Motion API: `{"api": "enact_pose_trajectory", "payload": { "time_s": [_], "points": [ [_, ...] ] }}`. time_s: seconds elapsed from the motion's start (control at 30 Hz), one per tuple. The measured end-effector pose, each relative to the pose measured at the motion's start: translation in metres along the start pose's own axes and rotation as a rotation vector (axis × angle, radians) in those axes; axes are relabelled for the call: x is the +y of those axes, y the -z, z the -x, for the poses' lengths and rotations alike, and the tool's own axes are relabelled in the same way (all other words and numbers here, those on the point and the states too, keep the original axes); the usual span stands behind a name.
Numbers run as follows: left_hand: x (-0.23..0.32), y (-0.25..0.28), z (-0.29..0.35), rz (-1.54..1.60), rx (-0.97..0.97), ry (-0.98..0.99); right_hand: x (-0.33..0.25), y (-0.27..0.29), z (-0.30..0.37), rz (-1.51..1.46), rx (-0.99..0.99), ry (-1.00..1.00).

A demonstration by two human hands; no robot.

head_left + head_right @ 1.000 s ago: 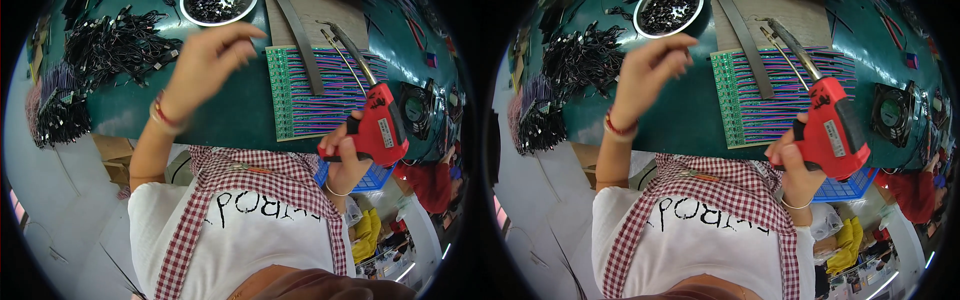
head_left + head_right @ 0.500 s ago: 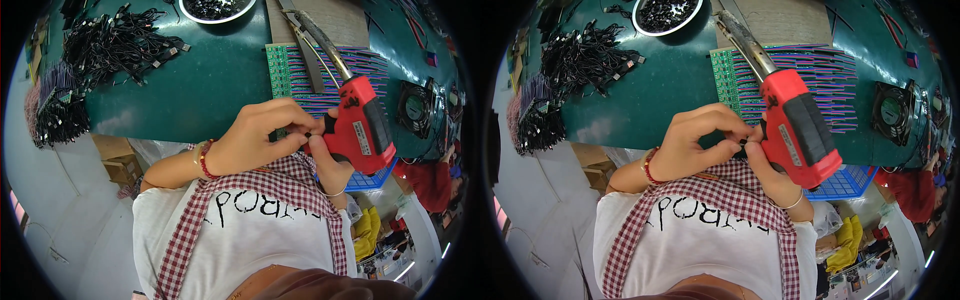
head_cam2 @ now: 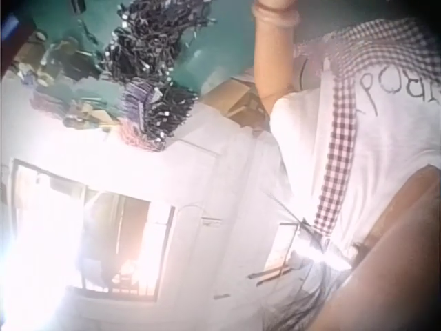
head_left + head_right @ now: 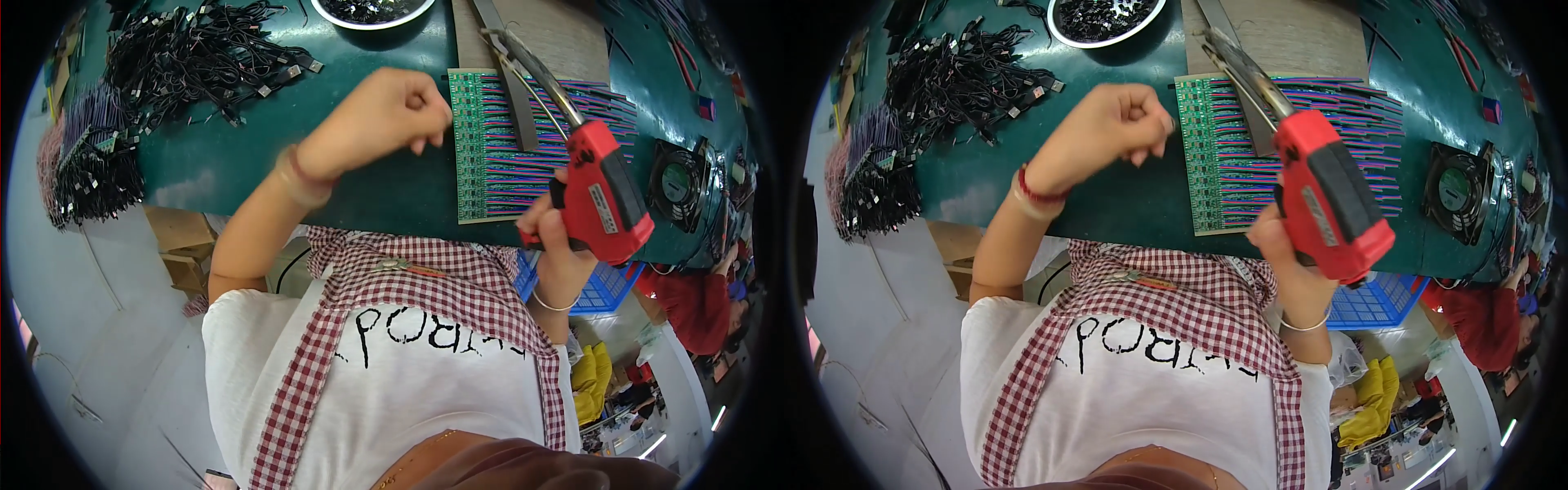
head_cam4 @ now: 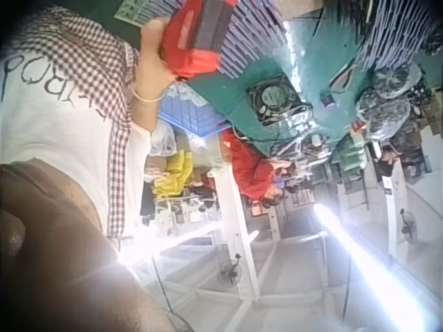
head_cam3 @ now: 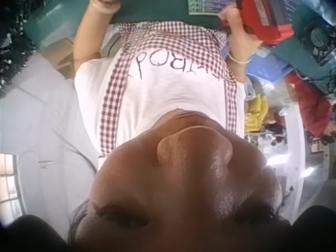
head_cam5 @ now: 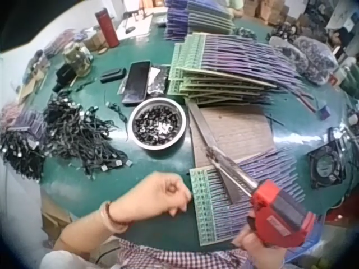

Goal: The person picks up wires from the workbench and solders them to circuit boards using a handheld soldering gun.

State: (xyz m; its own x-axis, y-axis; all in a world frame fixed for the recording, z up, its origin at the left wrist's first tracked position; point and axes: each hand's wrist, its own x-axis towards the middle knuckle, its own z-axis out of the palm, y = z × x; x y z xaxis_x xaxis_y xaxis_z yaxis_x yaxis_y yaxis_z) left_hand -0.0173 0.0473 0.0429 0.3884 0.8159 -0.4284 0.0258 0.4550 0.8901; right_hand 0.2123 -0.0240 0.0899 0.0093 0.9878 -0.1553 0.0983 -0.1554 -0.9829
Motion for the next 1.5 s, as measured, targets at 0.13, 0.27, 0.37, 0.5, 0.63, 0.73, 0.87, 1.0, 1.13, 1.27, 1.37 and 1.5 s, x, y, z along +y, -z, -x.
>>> {"api": "enact_pose_trajectory", "payload": {
  "time_s": [0.13,0.27,0.37,0.5,0.63,0.73,0.87,1.0,1.13,1.27,1.37,1.5],
  "points": [
    [-0.005,0.016,-0.023,-0.018,0.012,0.061,0.012,0.025,0.004,-0.053,0.01,-0.105],
    [-0.007,0.018,-0.031,-0.029,-0.019,0.077,0.021,0.029,0.013,-0.07,-0.008,-0.127],
    [-0.006,0.02,-0.034,-0.036,-0.033,0.084,0.028,0.03,0.016,-0.049,-0.007,-0.128],
    [-0.006,0.02,-0.035,-0.053,-0.038,0.081,0.036,0.032,0.019,-0.006,-0.033,-0.12],
    [-0.004,0.022,-0.038,-0.059,-0.061,0.103,0.035,0.03,0.019,0.036,-0.035,-0.101],
    [-0.004,0.022,-0.038,-0.048,-0.063,0.101,0.038,0.031,0.02,0.054,-0.031,-0.097],
    [-0.007,0.024,-0.039,-0.038,-0.064,0.099,0.036,0.028,0.019,0.068,-0.029,-0.077],
    [-0.008,0.023,-0.038,-0.014,-0.058,0.1,0.039,0.032,0.02,0.084,-0.056,-0.083],
    [-0.008,0.023,-0.038,-0.029,-0.05,0.087,0.042,0.035,0.024,0.149,-0.1,-0.045],
    [-0.008,0.023,-0.039,-0.05,-0.052,0.093,0.033,0.029,0.025,0.132,-0.021,-0.092],
    [-0.008,0.024,-0.04,-0.048,-0.058,0.101,0.019,0.021,0.02,0.008,0.021,-0.129],
    [-0.009,0.025,-0.04,-0.025,-0.06,0.11,0.018,0.022,0.018,-0.004,0.014,-0.101]
  ]
}}
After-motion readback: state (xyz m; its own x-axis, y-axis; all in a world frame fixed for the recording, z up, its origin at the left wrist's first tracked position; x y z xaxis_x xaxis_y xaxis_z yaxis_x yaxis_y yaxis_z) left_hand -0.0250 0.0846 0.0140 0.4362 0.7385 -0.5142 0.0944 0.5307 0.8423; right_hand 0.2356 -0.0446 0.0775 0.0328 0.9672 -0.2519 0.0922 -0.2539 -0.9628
